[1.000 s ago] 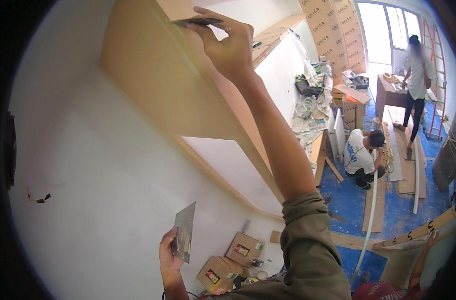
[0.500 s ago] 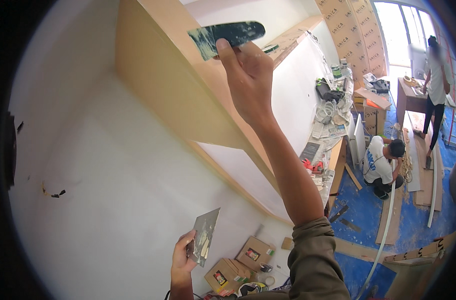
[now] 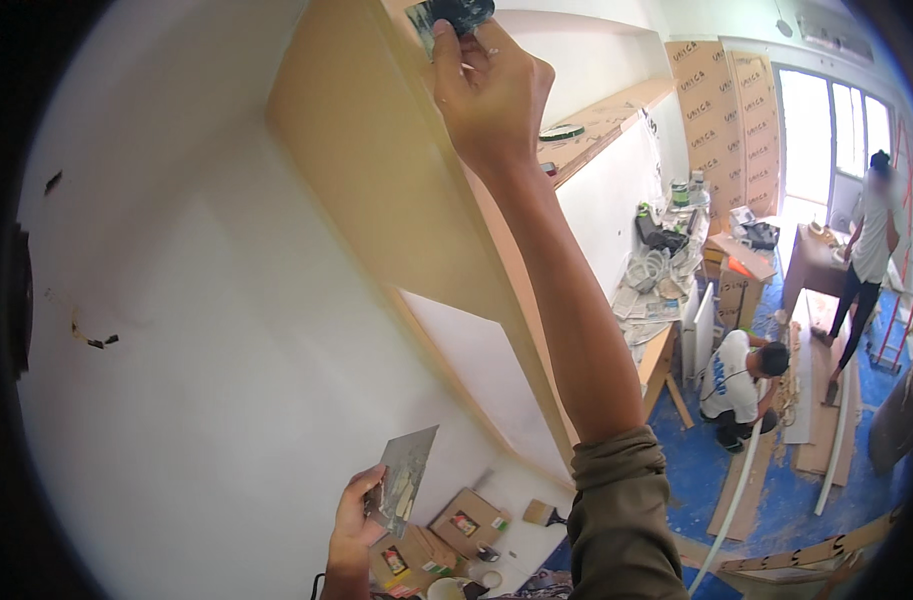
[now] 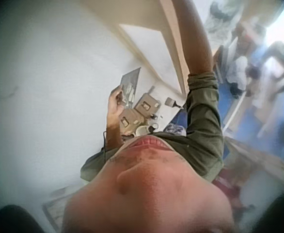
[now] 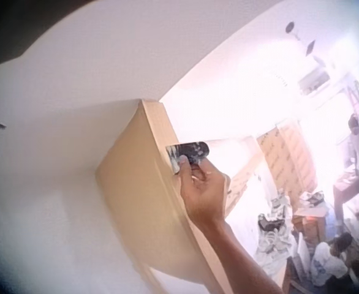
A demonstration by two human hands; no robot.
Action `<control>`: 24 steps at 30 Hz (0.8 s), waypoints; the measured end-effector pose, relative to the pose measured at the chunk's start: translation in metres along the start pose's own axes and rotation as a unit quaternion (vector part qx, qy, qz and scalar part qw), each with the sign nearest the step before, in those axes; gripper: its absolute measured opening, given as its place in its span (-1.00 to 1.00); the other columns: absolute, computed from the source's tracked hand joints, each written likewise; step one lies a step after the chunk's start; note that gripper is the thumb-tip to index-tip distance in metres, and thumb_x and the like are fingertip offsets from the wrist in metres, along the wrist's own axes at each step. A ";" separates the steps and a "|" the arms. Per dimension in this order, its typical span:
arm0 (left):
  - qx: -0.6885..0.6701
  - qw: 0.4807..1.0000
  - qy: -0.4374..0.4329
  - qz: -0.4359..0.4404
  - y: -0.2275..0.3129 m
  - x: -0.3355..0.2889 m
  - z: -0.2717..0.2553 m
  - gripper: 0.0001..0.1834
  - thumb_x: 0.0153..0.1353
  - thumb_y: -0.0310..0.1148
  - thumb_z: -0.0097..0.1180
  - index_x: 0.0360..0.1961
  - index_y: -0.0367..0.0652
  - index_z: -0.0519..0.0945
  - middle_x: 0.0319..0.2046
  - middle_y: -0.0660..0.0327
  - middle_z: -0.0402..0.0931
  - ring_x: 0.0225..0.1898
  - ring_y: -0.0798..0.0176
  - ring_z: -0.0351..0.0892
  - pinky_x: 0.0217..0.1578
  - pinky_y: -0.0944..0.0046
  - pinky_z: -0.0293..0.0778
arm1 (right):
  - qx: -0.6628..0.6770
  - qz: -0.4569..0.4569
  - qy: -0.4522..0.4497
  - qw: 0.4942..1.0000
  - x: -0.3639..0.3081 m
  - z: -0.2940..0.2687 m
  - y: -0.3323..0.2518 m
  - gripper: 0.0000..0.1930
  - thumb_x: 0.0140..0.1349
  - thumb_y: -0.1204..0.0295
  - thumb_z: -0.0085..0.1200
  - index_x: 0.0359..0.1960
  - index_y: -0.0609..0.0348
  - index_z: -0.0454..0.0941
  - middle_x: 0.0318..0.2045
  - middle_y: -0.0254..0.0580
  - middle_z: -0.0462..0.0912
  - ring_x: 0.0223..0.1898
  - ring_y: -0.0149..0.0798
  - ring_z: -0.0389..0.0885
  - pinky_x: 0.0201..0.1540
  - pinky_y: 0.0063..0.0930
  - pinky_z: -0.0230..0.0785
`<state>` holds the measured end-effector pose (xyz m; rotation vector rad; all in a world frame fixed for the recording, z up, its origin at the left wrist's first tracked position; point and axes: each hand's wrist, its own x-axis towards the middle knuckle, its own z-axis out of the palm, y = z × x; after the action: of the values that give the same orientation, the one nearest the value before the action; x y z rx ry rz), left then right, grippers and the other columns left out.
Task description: The person applies joint compound to a vertical wooden frame using a small putty knife, repeatedly scraping excess material onto a larger metal taping knife held in the other hand. The person works on the upper section of the frame while other workers are visible in the background.
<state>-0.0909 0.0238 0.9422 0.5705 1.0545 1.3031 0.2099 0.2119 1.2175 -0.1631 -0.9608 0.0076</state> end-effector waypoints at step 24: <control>-0.037 0.988 -0.122 -0.087 -0.006 0.039 0.007 -0.81 0.27 -0.32 0.08 -0.28 -0.25 0.57 -0.44 0.23 0.59 -0.49 0.37 0.59 -0.52 0.37 0.51 | -0.405 -0.256 -0.060 0.876 0.009 0.014 -0.008 -0.88 0.27 0.45 0.04 -0.35 0.27 0.50 -0.66 -0.15 0.62 -0.65 -0.35 0.63 -0.63 -0.55 0.39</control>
<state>-0.0852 0.0609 0.9286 0.5530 0.8305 1.0847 0.2032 0.2066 1.2332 -0.6813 -1.0602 -0.8976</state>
